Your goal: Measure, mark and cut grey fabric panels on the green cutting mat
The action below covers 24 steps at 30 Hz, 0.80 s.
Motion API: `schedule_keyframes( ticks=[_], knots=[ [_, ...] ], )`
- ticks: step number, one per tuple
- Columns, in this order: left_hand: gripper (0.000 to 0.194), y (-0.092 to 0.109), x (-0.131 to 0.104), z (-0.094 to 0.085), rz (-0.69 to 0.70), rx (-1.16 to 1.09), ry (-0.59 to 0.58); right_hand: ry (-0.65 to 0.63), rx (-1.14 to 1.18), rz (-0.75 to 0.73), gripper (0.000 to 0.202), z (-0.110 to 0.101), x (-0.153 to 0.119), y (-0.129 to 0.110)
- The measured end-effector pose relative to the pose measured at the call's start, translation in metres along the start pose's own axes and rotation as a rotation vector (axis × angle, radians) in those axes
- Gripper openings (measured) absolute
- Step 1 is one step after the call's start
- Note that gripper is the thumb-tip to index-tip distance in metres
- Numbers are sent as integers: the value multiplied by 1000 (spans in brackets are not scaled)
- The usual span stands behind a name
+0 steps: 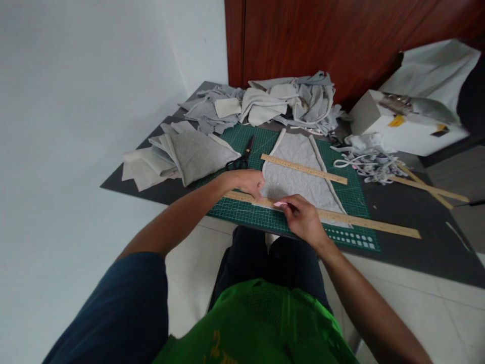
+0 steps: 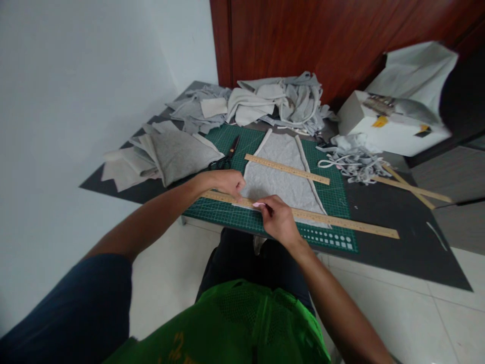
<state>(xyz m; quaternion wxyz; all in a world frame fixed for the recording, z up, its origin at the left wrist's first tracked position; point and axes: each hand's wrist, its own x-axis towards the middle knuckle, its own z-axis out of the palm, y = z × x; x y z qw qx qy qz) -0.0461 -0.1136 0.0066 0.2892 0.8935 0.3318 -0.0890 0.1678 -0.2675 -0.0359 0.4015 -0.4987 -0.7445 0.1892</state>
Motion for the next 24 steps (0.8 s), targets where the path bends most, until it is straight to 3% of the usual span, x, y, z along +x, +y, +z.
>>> schedule_keyframes(
  ticks=[4,8,24],
  knots=[
    [25,-2,-6,2,-42,11,23,2,-34,-176,16,27,9,-18],
    [24,-2,-11,7,-86,12,47,-5,-83,-314,19,46,13,-20],
    [18,0,-10,8,-96,35,34,5,-107,-394,26,63,14,-14]
  ],
)
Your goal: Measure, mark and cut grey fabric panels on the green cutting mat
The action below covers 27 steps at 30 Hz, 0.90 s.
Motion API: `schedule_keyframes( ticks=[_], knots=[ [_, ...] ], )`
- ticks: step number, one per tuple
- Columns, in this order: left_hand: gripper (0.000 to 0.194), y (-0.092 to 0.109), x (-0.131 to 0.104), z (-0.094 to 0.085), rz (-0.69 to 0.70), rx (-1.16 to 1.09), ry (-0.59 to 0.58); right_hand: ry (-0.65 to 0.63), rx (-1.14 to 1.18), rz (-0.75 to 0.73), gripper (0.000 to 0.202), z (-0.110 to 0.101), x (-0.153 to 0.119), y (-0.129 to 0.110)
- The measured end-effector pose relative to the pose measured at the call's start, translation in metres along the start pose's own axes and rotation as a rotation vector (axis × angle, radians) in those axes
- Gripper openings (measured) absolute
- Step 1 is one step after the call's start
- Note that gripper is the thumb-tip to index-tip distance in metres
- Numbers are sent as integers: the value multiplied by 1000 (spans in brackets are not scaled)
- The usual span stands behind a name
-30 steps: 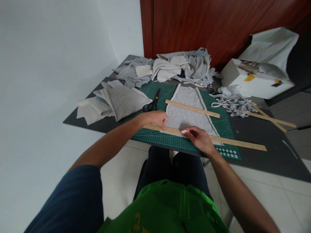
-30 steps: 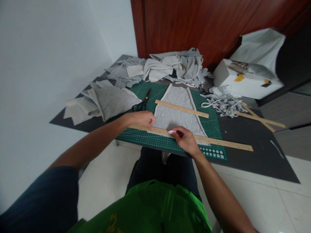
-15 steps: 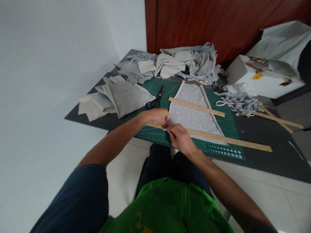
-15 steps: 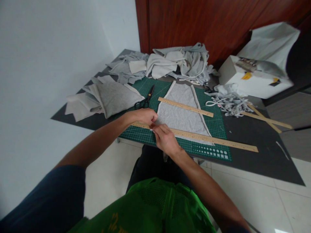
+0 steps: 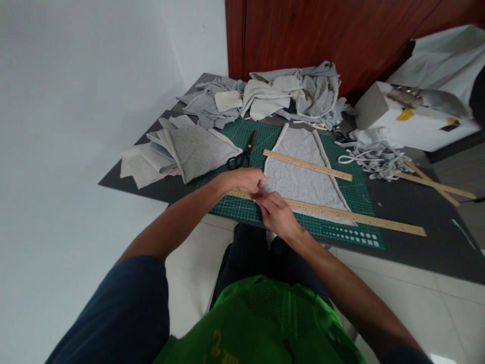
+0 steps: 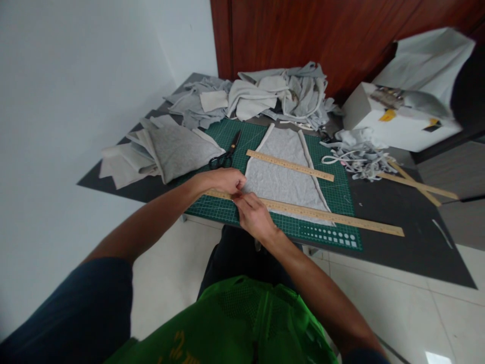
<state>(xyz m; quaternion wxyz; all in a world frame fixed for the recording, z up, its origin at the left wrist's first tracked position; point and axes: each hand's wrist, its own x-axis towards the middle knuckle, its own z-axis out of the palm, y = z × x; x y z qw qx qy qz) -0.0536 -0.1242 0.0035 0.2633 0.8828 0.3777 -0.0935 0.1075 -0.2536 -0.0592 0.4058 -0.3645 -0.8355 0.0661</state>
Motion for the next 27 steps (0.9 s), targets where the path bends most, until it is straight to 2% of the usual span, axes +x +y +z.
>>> schedule_keyframes(
  ticks=[7,14,21,27],
  knots=[
    [26,0,2,-1,27,-19,-14,-2,-21,-10,28,-15,-6,-1],
    [14,4,2,-2,16,-3,-29,2,49,-25,28,-1,0,1],
    [22,3,3,-4,46,-38,-46,-39,64,6,32,-14,-8,6],
    [20,10,4,-7,-16,4,-73,-63,67,11,28,-5,-2,5]
  ],
)
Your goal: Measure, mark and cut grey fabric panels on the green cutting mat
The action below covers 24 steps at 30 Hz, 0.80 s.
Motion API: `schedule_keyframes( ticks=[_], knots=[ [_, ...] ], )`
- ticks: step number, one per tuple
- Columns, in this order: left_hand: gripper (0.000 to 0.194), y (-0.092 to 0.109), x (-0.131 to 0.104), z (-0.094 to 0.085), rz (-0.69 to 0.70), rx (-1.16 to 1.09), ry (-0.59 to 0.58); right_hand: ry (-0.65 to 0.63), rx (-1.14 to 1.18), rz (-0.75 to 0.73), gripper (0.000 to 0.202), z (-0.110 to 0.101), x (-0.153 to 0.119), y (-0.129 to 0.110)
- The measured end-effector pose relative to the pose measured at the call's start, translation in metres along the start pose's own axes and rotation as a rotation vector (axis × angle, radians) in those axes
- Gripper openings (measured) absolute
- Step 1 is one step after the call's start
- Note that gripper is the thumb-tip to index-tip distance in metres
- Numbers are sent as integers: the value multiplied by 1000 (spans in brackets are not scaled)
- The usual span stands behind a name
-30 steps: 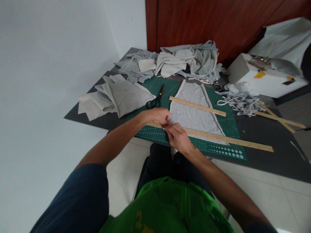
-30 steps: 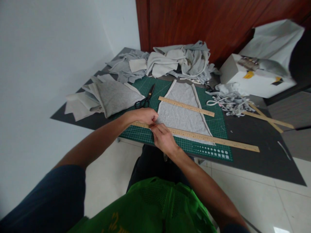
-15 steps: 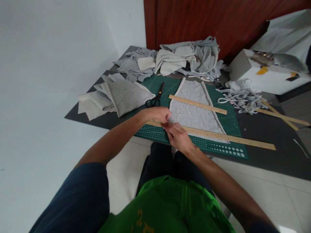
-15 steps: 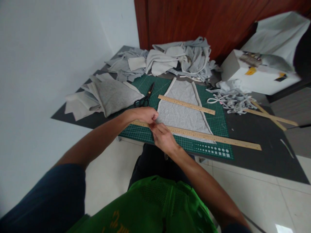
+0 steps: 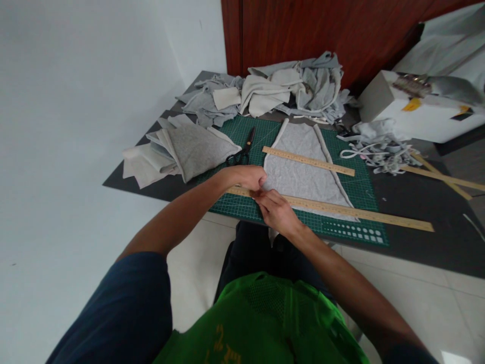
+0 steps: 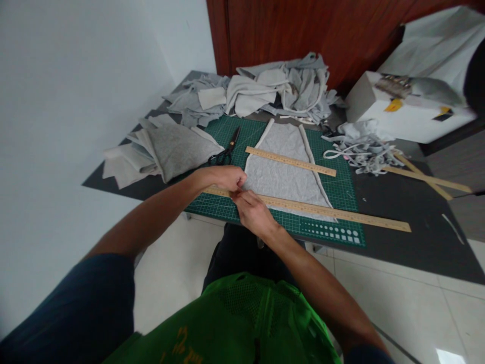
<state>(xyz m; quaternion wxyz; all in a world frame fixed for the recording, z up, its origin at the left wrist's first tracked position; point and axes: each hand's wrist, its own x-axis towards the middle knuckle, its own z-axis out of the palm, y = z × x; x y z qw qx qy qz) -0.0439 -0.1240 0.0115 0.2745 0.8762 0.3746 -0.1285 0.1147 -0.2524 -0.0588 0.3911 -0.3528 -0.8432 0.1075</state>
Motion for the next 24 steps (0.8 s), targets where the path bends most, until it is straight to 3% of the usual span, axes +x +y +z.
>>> schedule_keyframes(
  ticks=[7,13,16,19,24],
  knots=[
    [29,2,-2,-2,-21,-39,-15,-7,-56,8,26,-27,-18,9],
    [23,4,0,-4,-18,8,-38,8,-7,-41,32,-14,-7,4],
    [19,5,2,-2,15,22,-23,-10,-7,-17,33,-18,-9,5],
    [11,11,1,2,121,42,14,-11,-61,6,28,-35,-22,10],
    [25,20,-7,9,404,41,50,-5,-49,19,29,-50,-35,14]
  ],
)
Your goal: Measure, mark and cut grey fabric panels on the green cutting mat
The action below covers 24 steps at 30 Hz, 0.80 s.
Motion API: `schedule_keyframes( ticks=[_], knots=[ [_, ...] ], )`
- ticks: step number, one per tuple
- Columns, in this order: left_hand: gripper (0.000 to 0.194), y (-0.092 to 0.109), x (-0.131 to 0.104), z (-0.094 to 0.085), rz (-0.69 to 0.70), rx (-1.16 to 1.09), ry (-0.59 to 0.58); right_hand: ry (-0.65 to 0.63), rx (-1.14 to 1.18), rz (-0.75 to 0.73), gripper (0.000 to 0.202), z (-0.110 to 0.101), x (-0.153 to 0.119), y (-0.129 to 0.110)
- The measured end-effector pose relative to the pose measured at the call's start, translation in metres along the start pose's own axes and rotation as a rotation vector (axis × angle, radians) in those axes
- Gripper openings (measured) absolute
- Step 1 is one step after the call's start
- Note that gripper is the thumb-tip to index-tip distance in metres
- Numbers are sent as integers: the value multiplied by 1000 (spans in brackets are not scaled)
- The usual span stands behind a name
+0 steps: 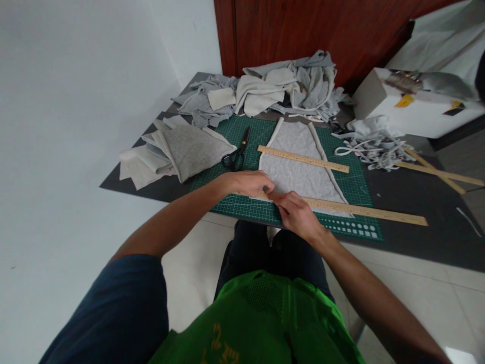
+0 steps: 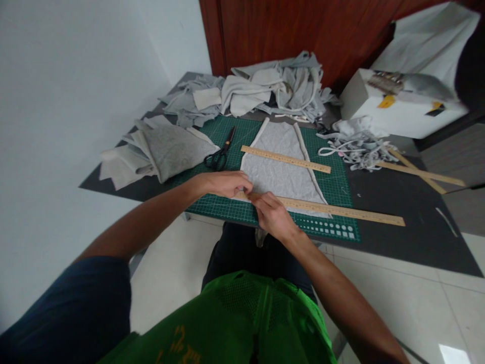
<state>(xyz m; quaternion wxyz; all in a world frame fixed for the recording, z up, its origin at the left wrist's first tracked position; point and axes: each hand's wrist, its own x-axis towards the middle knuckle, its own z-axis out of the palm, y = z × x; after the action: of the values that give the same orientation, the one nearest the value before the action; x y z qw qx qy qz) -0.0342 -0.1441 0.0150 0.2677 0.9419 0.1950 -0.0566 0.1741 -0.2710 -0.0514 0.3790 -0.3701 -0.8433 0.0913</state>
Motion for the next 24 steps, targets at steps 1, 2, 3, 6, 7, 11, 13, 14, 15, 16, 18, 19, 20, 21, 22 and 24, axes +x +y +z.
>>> schedule_keyframes(
  ticks=[1,2,3,6,7,11,13,14,15,16,18,19,20,21,22,24],
  knots=[
    [27,1,-1,1,42,-7,7,-5,13,-1,30,2,1,-1],
    [28,1,-2,2,74,-12,8,-8,24,-3,30,5,3,-2],
    [28,0,-2,2,95,-12,5,-7,29,-6,29,9,5,-3],
    [22,-4,-2,5,108,2,-13,-1,20,-13,29,21,12,-6],
    [22,-5,-2,6,105,7,-19,-2,19,-18,30,23,14,-6],
    [22,-8,-1,7,91,23,-24,-14,23,-40,33,16,10,-2],
    [25,-8,0,6,68,23,-9,-26,12,-23,35,7,4,1],
    [28,-7,0,6,57,19,1,-29,-1,-10,36,2,0,2],
    [30,-6,1,6,52,12,10,-27,-16,4,36,-1,-3,3],
    [30,-5,2,5,52,5,19,-21,-29,14,35,-3,-5,4],
    [23,-4,4,5,65,-5,37,-5,-35,18,35,-2,-7,2],
    [19,-4,5,5,70,-3,47,1,-28,13,36,1,-6,1],
    [16,-3,5,6,72,4,57,9,-21,5,37,4,-4,0],
    [16,-3,6,6,69,17,66,16,-16,-2,38,7,-1,-2],
    [17,-3,6,7,63,32,72,22,-16,-11,38,10,0,-2],
    [18,-3,6,8,50,60,71,22,-22,-25,39,10,1,-2]
  ],
)
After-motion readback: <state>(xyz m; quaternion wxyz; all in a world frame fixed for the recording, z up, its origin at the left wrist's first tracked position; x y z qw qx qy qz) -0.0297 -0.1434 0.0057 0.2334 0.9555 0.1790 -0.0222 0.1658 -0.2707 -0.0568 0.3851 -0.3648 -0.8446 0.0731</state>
